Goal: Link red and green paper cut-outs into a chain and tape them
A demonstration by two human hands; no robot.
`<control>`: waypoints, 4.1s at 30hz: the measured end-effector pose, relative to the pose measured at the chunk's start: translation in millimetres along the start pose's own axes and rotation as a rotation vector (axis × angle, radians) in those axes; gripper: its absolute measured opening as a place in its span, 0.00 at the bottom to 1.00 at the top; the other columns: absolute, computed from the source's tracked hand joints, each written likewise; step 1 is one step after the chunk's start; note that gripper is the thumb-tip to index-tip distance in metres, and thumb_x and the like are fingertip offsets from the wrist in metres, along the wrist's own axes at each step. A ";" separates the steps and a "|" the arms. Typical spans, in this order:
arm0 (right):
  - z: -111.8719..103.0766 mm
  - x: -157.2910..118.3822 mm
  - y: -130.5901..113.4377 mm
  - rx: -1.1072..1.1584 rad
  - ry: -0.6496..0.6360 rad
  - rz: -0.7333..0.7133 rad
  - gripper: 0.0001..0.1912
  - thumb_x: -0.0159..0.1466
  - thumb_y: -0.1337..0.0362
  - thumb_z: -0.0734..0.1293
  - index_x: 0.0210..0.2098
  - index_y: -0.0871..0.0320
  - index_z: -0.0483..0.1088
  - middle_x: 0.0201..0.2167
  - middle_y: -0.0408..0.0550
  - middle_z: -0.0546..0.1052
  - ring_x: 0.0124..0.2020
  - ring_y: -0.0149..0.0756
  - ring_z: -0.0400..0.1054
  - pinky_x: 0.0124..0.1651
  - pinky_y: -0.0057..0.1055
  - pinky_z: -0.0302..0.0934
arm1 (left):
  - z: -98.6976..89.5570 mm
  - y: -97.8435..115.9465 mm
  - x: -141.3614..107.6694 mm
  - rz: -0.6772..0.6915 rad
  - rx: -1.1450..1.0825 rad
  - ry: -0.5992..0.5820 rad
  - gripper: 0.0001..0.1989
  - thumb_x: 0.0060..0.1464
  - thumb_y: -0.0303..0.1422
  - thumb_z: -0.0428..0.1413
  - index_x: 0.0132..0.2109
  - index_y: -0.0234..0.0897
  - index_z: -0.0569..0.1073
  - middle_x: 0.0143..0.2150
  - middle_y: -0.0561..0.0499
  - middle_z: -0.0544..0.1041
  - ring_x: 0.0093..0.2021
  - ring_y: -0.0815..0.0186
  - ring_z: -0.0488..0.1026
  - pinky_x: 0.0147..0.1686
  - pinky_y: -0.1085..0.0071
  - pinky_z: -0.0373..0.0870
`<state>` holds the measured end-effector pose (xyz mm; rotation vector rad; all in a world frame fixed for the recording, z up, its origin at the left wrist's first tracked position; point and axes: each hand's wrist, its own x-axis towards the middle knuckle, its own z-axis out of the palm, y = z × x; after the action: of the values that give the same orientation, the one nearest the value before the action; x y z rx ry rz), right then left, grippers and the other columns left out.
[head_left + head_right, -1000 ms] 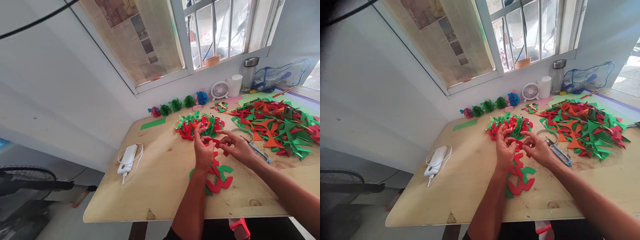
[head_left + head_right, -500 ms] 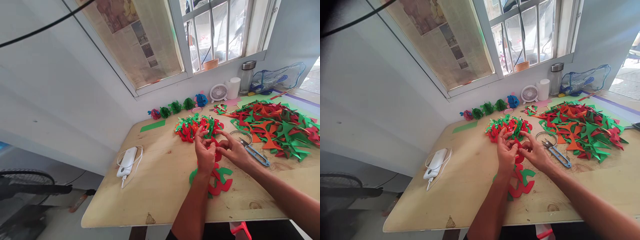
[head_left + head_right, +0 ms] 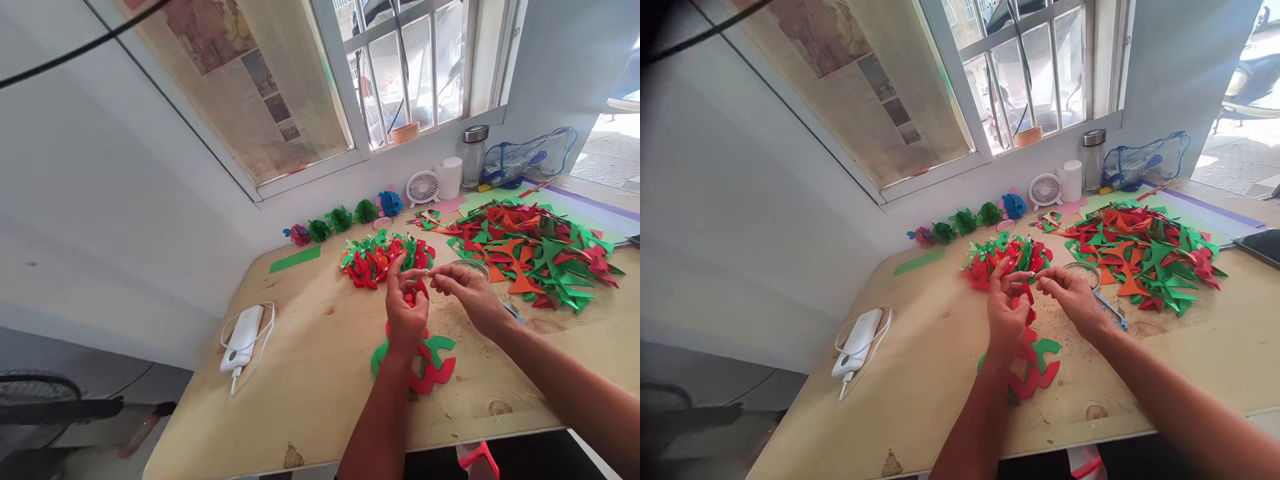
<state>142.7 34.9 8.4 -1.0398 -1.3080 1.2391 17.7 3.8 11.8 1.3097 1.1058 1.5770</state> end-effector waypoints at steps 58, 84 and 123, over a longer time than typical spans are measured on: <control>2.9 -7.9 -16.6 0.012 -0.221 0.045 0.17 0.52 0.50 0.69 0.28 0.58 0.71 0.27 0.45 0.73 0.30 0.33 0.65 0.34 0.30 0.60 | -8.0 -2.7 8.8 -0.324 -0.555 0.021 0.26 0.35 0.21 0.52 0.47 0.39 0.69 0.25 0.57 0.70 0.26 0.72 0.66 0.32 0.73 0.64; -2.2 1.1 -5.8 -0.067 0.045 -0.012 0.17 0.52 0.50 0.69 0.32 0.58 0.72 0.29 0.47 0.74 0.30 0.33 0.64 0.31 0.30 0.58 | -4.5 -4.2 4.8 -0.403 -0.480 -0.172 0.26 0.34 0.20 0.50 0.45 0.36 0.71 0.24 0.54 0.70 0.25 0.72 0.65 0.27 0.75 0.60; -2.8 -4.6 -10.3 0.047 -0.336 0.034 0.08 0.56 0.59 0.68 0.33 0.57 0.71 0.32 0.46 0.74 0.34 0.34 0.66 0.39 0.32 0.61 | -11.4 -6.4 10.2 -0.436 -0.689 -0.073 0.26 0.33 0.20 0.52 0.45 0.37 0.72 0.26 0.54 0.69 0.26 0.72 0.65 0.32 0.72 0.63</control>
<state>146.6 29.7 18.0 -0.8470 -1.5104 1.5095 5.1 13.8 7.8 0.6078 0.6442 1.3779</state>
